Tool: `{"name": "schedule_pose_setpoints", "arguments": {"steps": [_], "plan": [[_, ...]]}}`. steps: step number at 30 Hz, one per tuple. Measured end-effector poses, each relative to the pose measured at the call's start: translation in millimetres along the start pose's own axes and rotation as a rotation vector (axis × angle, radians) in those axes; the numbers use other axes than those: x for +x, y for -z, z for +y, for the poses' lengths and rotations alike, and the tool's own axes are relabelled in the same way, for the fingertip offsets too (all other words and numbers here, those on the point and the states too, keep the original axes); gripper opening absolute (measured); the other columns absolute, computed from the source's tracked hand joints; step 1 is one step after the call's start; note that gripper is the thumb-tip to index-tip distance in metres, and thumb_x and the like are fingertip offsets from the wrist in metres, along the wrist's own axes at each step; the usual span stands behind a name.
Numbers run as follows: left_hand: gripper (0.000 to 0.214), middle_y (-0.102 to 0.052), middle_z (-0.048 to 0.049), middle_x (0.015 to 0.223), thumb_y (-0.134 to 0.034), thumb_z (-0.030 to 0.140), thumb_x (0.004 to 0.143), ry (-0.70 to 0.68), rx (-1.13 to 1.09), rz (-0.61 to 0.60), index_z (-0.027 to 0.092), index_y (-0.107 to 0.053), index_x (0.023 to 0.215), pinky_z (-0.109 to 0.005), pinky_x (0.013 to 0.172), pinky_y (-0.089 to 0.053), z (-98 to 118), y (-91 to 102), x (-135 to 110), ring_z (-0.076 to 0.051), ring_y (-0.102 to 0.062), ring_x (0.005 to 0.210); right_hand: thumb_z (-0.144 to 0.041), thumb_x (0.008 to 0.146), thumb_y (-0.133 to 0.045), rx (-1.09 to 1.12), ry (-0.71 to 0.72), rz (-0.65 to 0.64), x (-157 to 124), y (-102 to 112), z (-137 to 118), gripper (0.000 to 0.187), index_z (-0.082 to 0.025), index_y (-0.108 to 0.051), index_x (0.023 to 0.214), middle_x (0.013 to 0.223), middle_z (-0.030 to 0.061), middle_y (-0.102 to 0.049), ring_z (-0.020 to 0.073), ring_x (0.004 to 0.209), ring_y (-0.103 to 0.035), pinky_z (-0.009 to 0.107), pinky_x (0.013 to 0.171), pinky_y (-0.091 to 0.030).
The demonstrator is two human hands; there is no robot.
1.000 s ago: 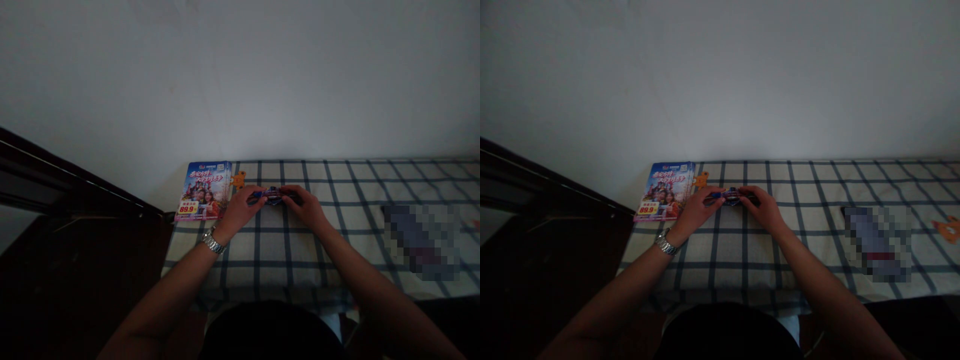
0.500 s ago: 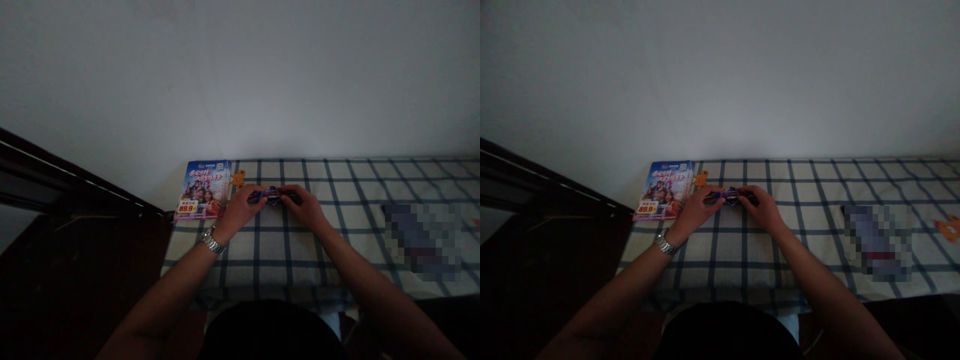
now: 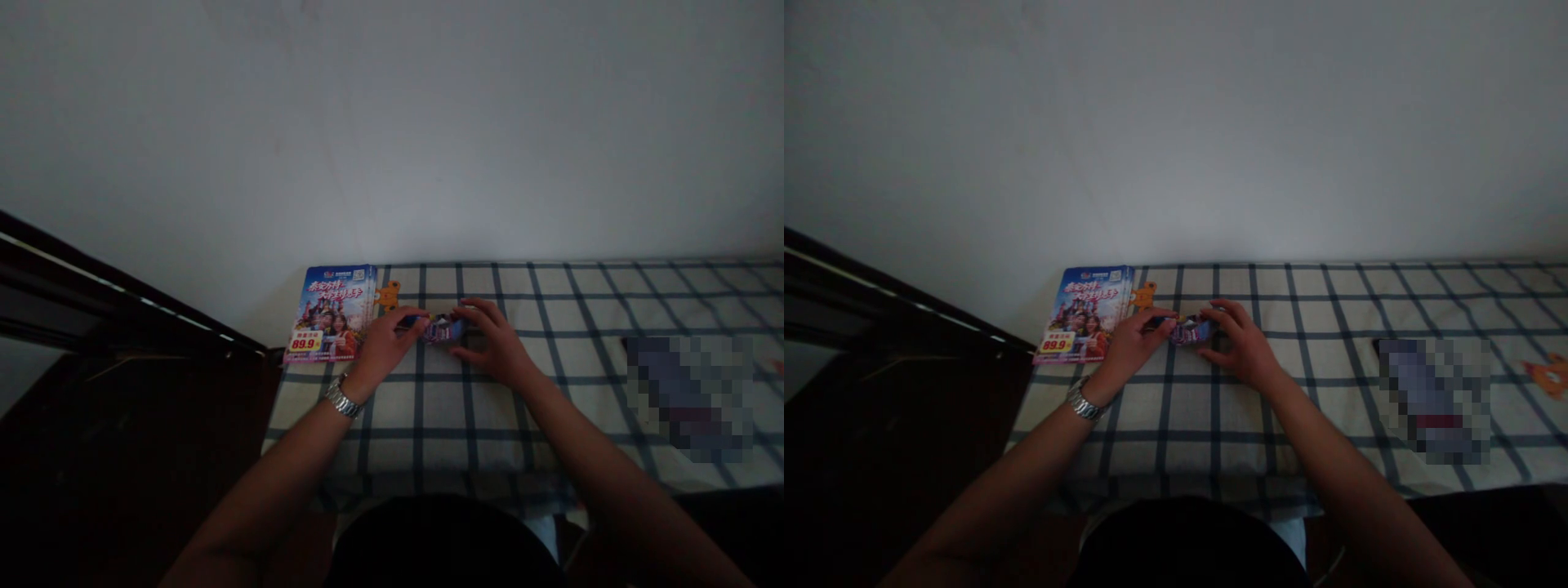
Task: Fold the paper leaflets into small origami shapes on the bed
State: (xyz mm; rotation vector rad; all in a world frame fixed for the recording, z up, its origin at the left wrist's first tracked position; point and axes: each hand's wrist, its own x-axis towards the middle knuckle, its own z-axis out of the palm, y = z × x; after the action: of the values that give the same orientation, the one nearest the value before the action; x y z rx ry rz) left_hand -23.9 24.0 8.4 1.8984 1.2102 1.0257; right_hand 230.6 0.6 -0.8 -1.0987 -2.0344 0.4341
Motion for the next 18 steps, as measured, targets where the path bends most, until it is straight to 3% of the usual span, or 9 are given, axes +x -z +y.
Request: {"name": "schedule_pose_setpoints", "arguments": {"steps": [3,7,10,15,18], "plan": [[0.031,-0.079,-0.003,0.104,-0.064,0.05,0.1,0.032,-0.015,-0.022,0.023,-0.076,0.111,-0.031,0.084,-0.06,1.4,1.6,0.3,-0.019,-0.074,0.091,-0.037,0.088,-0.079,-0.116,0.068,-0.03,-0.2,1.0,2.0,0.064,-0.031,-0.053,0.147,0.152,0.0135,-0.053,0.0348,0.138,-0.056,0.056,0.111,-0.053],[0.032,-0.078,-0.003,0.103,-0.061,0.05,0.102,0.026,-0.021,-0.062,0.023,-0.075,0.109,-0.03,0.08,-0.059,1.2,1.9,0.0,-0.019,-0.073,0.093,-0.037,0.092,-0.076,-0.174,0.112,-0.05,-1.6,2.0,3.4,0.063,-0.032,-0.05,0.15,0.143,0.0124,-0.061,0.0333,0.129,-0.062,0.055,0.109,-0.056],[0.031,-0.076,-0.004,0.11,-0.056,0.049,0.105,-0.014,0.004,-0.088,0.024,-0.072,0.117,-0.033,0.085,-0.06,1.3,2.5,-1.8,-0.02,-0.072,0.099,-0.039,0.093,-0.074,-0.164,0.101,-0.07,-3.6,3.8,2.7,0.063,-0.032,-0.05,0.151,0.137,0.0125,-0.063,0.0324,0.125,-0.065,0.052,0.105,-0.059],[0.053,-0.058,-0.0089,0.143,-0.071,0.046,0.096,-0.263,0.169,-0.139,0.027,-0.055,0.143,-0.045,0.114,-0.051,5.5,8.3,-4.8,-0.026,-0.058,0.133,-0.042,0.092,-0.075,-0.143,0.057,-0.062,-7.2,7.2,4.5,0.062,-0.031,-0.051,0.148,0.133,0.0123,-0.062,0.0317,0.12,-0.067,0.051,0.101,-0.061],[0.069,-0.054,-0.0089,0.147,-0.08,0.048,0.089,-0.383,0.3,-0.198,0.029,-0.049,0.147,-0.049,0.118,-0.047,5.3,10.7,-4.6,-0.028,-0.053,0.138,-0.041,0.091,-0.076,-0.136,0.051,-0.052,-7.9,9.7,5.4,0.059,-0.03,-0.053,0.145,0.132,0.0124,-0.063,0.0315,0.12,-0.067,0.051,0.101,-0.061]]}}
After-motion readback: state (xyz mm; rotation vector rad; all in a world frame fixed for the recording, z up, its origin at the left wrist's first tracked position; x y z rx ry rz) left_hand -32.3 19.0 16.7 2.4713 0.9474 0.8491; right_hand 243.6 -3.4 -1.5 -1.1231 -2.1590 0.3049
